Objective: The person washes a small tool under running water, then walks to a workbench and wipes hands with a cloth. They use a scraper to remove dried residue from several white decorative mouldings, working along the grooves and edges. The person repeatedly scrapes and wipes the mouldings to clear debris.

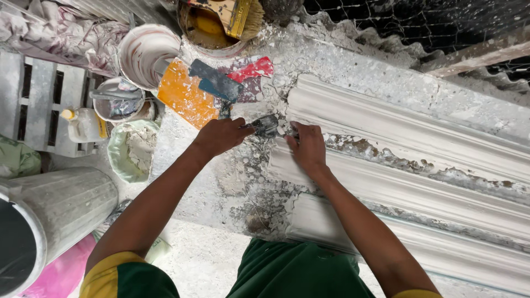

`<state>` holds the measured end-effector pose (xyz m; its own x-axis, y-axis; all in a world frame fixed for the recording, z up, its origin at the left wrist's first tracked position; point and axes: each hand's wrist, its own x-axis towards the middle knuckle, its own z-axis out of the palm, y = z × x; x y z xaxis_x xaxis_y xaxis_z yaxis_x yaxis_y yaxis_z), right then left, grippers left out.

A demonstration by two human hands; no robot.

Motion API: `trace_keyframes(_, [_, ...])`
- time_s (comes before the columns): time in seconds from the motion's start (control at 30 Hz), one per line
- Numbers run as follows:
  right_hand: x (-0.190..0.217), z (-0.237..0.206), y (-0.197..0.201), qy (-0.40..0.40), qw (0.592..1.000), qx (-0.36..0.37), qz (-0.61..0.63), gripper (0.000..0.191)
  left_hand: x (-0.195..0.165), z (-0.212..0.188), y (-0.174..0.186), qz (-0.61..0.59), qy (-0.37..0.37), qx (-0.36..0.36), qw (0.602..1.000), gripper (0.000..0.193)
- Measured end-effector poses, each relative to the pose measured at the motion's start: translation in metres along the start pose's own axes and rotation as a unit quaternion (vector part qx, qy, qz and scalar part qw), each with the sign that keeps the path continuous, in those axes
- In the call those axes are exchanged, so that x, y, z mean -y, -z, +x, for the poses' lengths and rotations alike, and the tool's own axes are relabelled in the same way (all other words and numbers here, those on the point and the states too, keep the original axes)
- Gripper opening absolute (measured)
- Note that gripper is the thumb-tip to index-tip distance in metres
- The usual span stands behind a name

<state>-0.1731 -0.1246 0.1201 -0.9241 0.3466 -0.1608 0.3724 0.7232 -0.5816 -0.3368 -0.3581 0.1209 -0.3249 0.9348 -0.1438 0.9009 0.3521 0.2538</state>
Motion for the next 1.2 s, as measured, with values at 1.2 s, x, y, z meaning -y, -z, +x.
trace_keyframes(1.2, [-0.167, -0.194, 0.064, -0.132, 0.972, -0.189, 0.05, 0.036, -0.097, 0.073, 0.017, -0.085, -0.06, 0.137, 0.985, 0.049])
